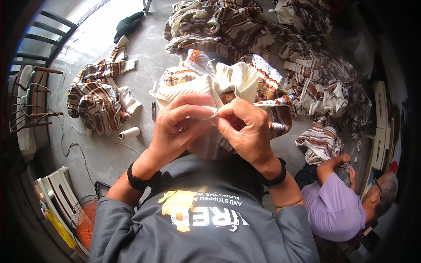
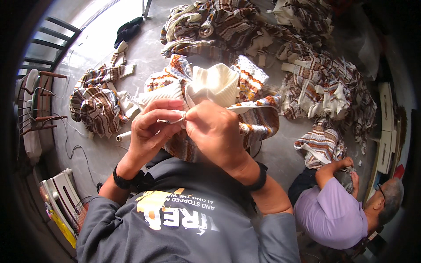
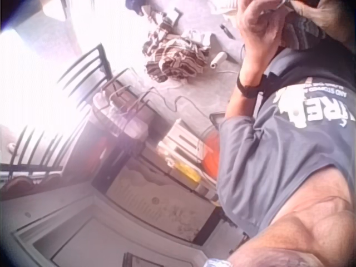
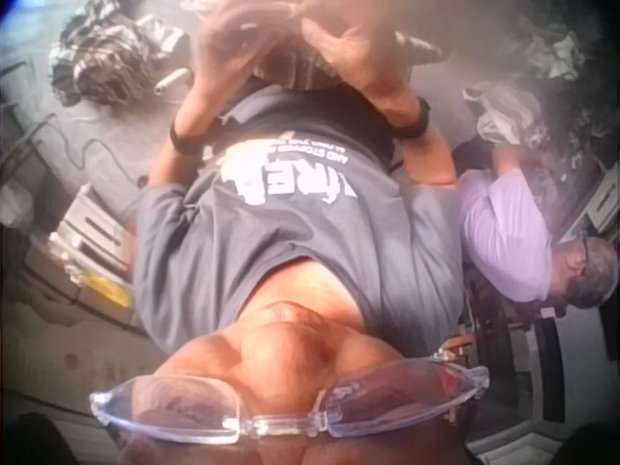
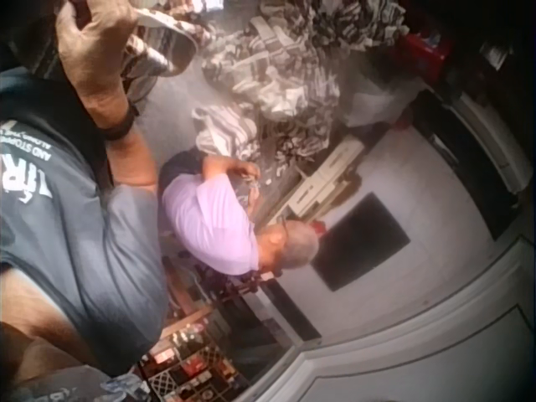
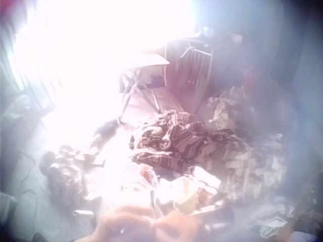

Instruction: The person is hand-sewing a patterned garment using a needle and thread.

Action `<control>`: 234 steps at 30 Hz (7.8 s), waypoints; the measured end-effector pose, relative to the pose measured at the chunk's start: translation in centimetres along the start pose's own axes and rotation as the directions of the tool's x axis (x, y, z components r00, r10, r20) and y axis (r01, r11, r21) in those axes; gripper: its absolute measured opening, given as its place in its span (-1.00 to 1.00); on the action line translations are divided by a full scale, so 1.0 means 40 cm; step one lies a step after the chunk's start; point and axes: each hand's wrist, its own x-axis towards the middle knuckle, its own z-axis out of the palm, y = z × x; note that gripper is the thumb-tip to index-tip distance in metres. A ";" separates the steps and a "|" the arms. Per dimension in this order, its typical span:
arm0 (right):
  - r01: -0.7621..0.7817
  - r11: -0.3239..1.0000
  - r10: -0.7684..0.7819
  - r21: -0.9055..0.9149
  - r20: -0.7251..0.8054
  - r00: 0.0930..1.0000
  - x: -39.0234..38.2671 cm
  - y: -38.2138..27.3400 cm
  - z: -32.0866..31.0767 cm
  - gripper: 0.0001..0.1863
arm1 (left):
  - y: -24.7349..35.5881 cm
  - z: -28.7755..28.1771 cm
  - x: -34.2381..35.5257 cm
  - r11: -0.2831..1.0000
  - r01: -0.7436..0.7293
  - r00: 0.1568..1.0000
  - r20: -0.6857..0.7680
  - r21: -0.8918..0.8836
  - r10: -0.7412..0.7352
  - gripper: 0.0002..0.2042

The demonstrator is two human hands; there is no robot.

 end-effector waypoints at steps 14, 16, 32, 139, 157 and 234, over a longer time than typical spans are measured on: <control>-0.185 0.973 0.159 0.137 0.183 0.970 0.001 -0.005 -0.028 -0.93 | 0.000 -0.035 -0.009 0.960 -0.114 0.992 0.086 0.257 0.095 -0.84; -0.089 0.996 0.080 0.029 0.241 0.967 0.011 -0.011 -0.033 -0.91 | 0.007 -0.025 0.004 0.981 -0.095 0.995 0.055 0.168 0.087 -0.84; -0.079 0.971 0.096 0.227 -0.067 0.993 -0.012 0.007 0.047 -0.87 | -0.007 -0.006 0.031 0.978 0.054 0.989 0.147 -0.203 -0.024 -0.80; 0.235 0.896 -0.138 -0.378 0.265 0.954 0.012 -0.034 -0.096 -0.83 | -0.021 -0.006 0.021 0.877 0.326 0.928 0.298 -0.353 -0.225 -0.90; 0.141 0.987 -0.159 0.082 0.296 0.942 0.056 -0.028 -0.090 -0.87 | -0.013 -0.017 0.033 0.809 0.423 0.879 0.399 -0.407 -0.259 -0.90; -0.104 0.985 0.085 0.137 0.138 0.987 -0.088 0.027 -0.213 -0.90 | 0.013 0.031 0.033 0.992 0.100 0.967 0.242 -0.076 -0.079 -0.84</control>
